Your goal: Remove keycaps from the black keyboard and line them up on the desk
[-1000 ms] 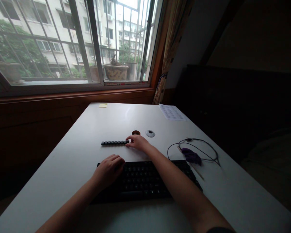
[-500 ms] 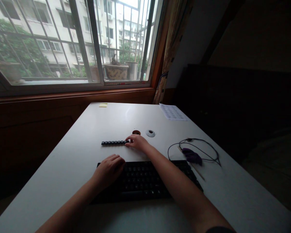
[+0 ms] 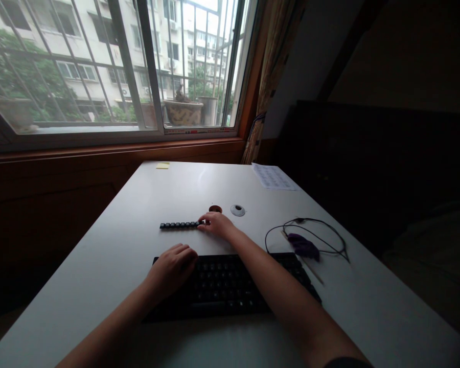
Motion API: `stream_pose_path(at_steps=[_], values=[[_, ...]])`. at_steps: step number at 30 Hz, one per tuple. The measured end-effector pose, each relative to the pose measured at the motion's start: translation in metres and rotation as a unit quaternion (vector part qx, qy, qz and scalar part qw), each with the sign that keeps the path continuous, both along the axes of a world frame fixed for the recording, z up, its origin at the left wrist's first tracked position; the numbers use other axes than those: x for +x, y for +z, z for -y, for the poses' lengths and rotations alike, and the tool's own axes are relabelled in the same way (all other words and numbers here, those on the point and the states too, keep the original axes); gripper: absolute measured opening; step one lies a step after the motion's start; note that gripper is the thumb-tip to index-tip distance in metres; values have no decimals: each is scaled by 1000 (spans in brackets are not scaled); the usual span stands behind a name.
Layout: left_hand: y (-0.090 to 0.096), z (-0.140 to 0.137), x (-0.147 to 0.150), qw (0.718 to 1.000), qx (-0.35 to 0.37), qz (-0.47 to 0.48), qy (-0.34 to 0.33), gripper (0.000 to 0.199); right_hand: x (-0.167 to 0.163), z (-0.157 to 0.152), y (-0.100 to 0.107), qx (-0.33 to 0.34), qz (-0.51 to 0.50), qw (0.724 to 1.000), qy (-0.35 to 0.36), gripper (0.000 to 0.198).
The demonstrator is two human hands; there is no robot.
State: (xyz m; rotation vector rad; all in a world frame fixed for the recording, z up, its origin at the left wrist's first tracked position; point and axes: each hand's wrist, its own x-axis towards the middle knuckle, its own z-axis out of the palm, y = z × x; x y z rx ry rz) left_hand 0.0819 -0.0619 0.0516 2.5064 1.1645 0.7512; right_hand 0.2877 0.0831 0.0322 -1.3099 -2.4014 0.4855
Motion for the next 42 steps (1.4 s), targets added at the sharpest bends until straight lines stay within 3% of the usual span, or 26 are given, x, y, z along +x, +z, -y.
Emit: stream_pose_path(at_steps=[42], values=[[0, -1, 0, 1000, 3, -10, -1, 10, 5, -5, -4, 9, -38, 999, 14, 29]])
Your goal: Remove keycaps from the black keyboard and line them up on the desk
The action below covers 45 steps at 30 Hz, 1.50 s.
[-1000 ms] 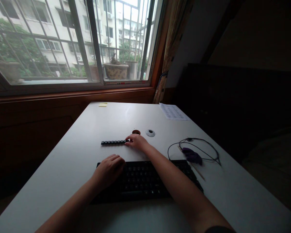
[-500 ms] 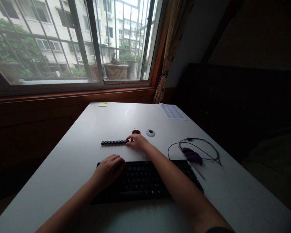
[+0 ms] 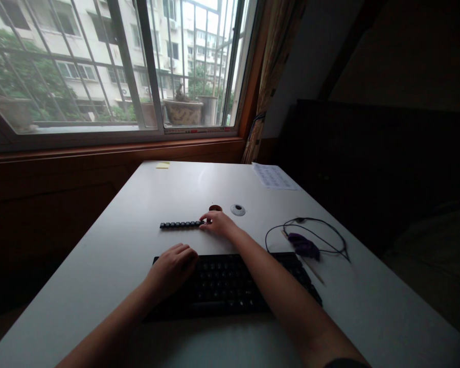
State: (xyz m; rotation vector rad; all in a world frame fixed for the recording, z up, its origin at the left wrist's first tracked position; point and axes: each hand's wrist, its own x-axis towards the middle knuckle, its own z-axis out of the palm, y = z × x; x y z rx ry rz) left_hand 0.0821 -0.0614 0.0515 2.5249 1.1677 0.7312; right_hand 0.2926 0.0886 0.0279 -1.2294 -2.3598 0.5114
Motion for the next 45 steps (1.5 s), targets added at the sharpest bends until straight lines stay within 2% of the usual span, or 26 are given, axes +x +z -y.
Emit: stream_pose_path(at_steps=[16, 24, 27, 31, 34, 36, 39, 42, 45], values=[[1, 0, 1, 1000, 11, 1, -2, 10, 3, 0, -2, 0, -11, 1000, 2, 24], [-1, 0, 0, 1000, 15, -1, 0, 11, 3, 1, 1, -5, -25, 1000, 10, 33], [-1, -1, -1, 1000, 13, 1, -3, 11, 6, 2, 5, -5, -38, 999, 9, 33], [1, 0, 0, 1000, 20, 1, -2, 11, 15, 6, 21, 10, -63, 998, -16, 19], [3, 0, 1, 1000, 30, -1, -2, 11, 24, 19, 43, 8, -112, 993, -34, 31], [3, 0, 1, 999, 35, -3, -3, 11, 30, 35, 58, -27, -190, 980, -57, 43], [2, 0, 1, 999, 43, -6, -6, 12, 37, 65, 72, -93, -292, 950, -53, 52], [1, -1, -1, 999, 45, -9, -10, 11, 44, 94, 73, -103, -308, 944, -58, 54], [0, -1, -2, 999, 39, -16, -14, 10, 48, 113, 63, -76, -302, 945, -97, 54]])
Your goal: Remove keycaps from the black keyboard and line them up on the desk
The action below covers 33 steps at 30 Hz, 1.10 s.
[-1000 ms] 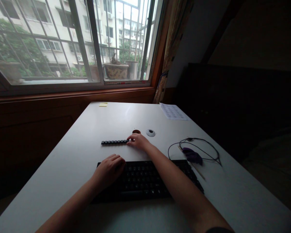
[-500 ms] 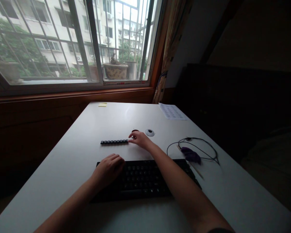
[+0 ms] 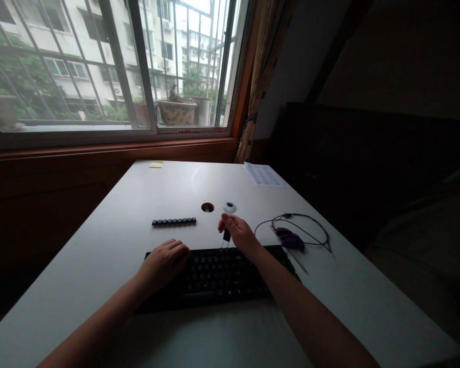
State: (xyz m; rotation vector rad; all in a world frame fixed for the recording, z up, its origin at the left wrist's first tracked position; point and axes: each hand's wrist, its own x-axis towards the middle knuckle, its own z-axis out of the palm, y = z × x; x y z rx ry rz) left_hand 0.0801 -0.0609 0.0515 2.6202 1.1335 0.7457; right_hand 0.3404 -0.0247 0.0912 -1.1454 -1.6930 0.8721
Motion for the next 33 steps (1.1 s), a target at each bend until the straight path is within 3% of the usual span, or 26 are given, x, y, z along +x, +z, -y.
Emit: stream_pose_path(at_steps=[6, 11, 17, 29, 33], values=[[2, 0, 1, 1000, 8, -1, -4, 13, 0, 17, -13, 109, -33, 989, -92, 49], [5, 1, 2, 1000, 18, -3, -7, 14, 1, 19, -19, 174, -5, 980, -92, 47], [6, 1, 1, 1000, 13, -27, -10, 16, 4, 19, -30, 141, 71, 985, -70, 42], [4, 1, 0, 999, 8, -44, -5, 14, 4, 19, -36, 158, 139, 975, -70, 41], [4, 0, 0, 999, 4, -51, -6, 15, 1, 19, -38, 147, 213, 965, -43, 46]])
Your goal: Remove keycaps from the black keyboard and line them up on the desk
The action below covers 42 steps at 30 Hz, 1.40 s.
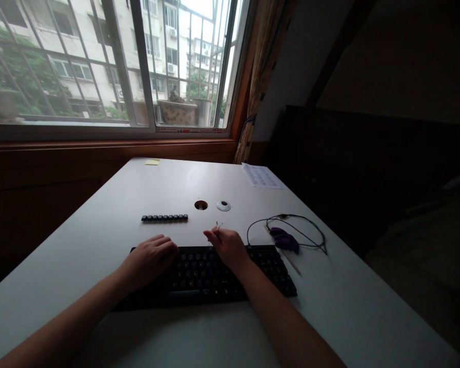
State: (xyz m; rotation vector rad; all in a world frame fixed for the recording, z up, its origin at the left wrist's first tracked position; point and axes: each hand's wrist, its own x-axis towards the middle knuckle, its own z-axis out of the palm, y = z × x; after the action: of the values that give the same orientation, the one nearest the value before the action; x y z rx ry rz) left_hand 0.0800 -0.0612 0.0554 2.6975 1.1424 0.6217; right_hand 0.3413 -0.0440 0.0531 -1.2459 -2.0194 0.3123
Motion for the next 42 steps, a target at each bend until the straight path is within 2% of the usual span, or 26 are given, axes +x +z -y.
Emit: stream_pose_path(at_steps=[4, 10, 16, 23, 29, 33, 36, 39, 42], values=[[0, 0, 0, 1000, -4, 4, 2, 16, -4, 1, -1, 1, 48, 999, -19, 48], [1, 1, 0, 1000, -10, 14, -4, 14, 2, -4, 2, -77, -70, 993, -51, 52], [0, 1, 0, 1000, -3, 5, -2, 14, 4, -7, 1, -135, -137, 980, -60, 53], [-1, 1, -1, 1000, 8, 6, -8, 16, 3, 0, 4, -93, -149, 984, -32, 50], [2, 2, 1, 1000, 20, 2, -13, 16, 1, 4, 7, -84, -170, 982, 7, 46], [-2, 1, 0, 999, 41, 16, -21, 14, -7, 10, 8, -122, -194, 971, 71, 43], [-5, 2, -3, 997, 60, 37, -25, 22, -16, 16, 9, -172, -221, 953, 114, 42], [-5, 4, -4, 996, 66, 52, -32, 30, -23, 21, 9, -209, -239, 937, 142, 40], [-4, 5, -4, 996, 61, 59, -38, 28, -26, 23, 8, -229, -252, 927, 158, 37]])
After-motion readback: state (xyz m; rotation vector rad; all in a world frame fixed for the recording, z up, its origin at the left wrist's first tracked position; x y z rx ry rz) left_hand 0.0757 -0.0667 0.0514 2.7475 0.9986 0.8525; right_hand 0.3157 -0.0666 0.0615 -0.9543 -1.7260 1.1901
